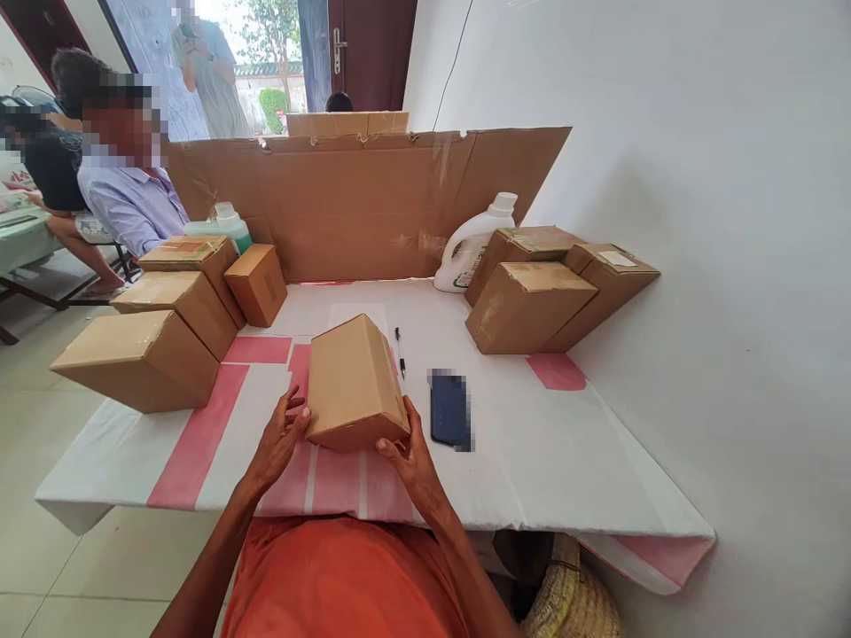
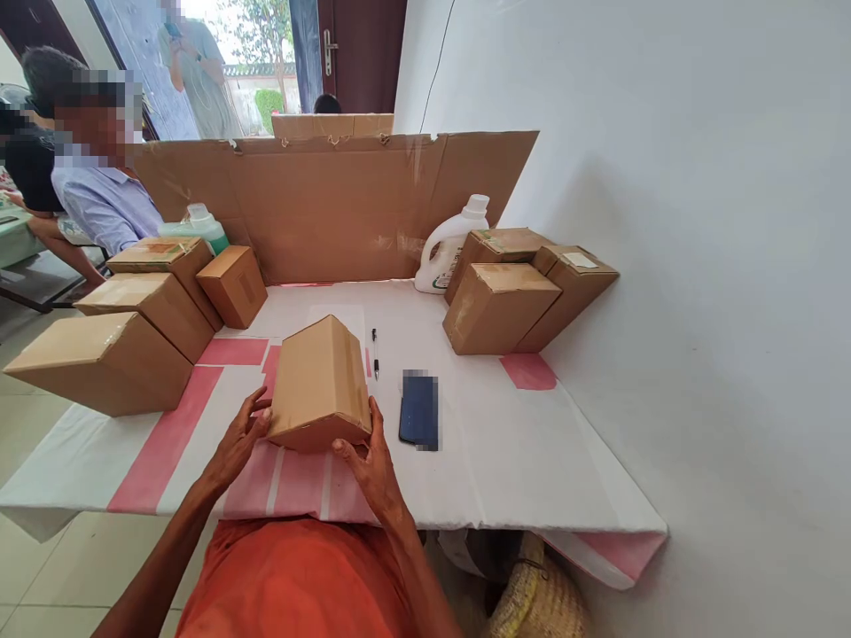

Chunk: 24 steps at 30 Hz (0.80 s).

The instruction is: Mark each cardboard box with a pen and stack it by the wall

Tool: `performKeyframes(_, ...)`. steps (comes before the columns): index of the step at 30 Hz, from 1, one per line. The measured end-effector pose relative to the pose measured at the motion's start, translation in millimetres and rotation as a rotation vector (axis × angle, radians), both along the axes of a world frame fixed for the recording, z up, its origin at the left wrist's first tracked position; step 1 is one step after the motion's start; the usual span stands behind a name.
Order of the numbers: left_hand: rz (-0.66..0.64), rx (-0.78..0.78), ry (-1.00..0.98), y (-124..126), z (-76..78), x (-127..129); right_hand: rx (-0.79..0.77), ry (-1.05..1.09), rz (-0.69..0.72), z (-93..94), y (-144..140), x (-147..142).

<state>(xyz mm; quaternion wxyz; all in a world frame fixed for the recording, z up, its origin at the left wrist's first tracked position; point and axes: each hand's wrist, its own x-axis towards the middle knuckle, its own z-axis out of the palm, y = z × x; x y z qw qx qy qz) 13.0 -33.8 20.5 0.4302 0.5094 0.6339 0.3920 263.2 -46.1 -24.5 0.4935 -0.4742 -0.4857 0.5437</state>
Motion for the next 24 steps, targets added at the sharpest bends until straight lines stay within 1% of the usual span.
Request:
performKeyframes(2, -0.101, -0.016, -0.095, -0.3, 10.7, 9.0, 0.011, -0.008, -0.059, 4.6, 0.9, -1.1)
performKeyframes(3, -0.152, -0.031, -0.130, -3.3, 17.9, 12.8, 0.014, -0.012, -0.071, 10.4, 0.4, -0.5)
performKeyframes(5, -0.223, -0.035, -0.138, -13.8, 35.0, 16.3, 0.003, -0.024, -0.056, 28.0, -2.6, 3.2)
performKeyframes(6, -0.228, -0.011, -0.110, -19.8, 44.3, 15.6, -0.010, -0.033, -0.031, 39.2, -4.7, 5.6)
performKeyframes(8, -0.188, 0.080, -0.008, -29.3, 61.4, 11.0, -0.018, -0.059, 0.044, 62.4, -7.7, 9.1)
performKeyframes(10, -0.142, 0.181, 0.116, -32.6, 72.3, 5.8, 0.024, -0.109, 0.100, 81.8, -7.0, 9.4)
performKeyframes(11, -0.117, 0.222, 0.177, -31.6, 74.5, 4.1, 0.053, -0.148, 0.107, 88.6, -4.9, 8.9)
performKeyframes(12, -0.088, 0.252, 0.229, -29.2, 74.6, 3.2, 0.078, -0.200, 0.101, 93.4, -1.6, 8.5)
performKeyframes(14, -0.015, 0.280, 0.280, -21.6, 70.6, 2.9, 0.108, -0.332, 0.114, 97.1, 8.8, 10.7)
performKeyframes(16, 0.062, 0.271, 0.264, -12.9, 64.5, 2.9, 0.114, -0.454, 0.207, 94.9, 23.5, 18.0)
performKeyframes(18, 0.107, 0.244, 0.217, -6.6, 58.7, 1.9, 0.106, -0.501, 0.272, 88.3, 40.4, 26.4)
performKeyframes(20, 0.134, 0.222, 0.148, -4.2, 52.3, 0.5, 0.111, -0.449, 0.243, 78.5, 56.1, 28.1)
performKeyframes(21, 0.147, 0.212, 0.100, -4.4, 48.0, -0.2, 0.133, -0.399, 0.223, 72.8, 62.5, 24.6)
performKeyframes(22, 0.162, 0.200, 0.046, -5.2, 42.9, -0.9, 0.169, -0.347, 0.224, 67.1, 67.4, 18.1)
performKeyframes(24, 0.207, 0.173, -0.043, -7.0, 30.6, -3.2, 0.264, -0.262, 0.288, 56.6, 72.2, -1.3)
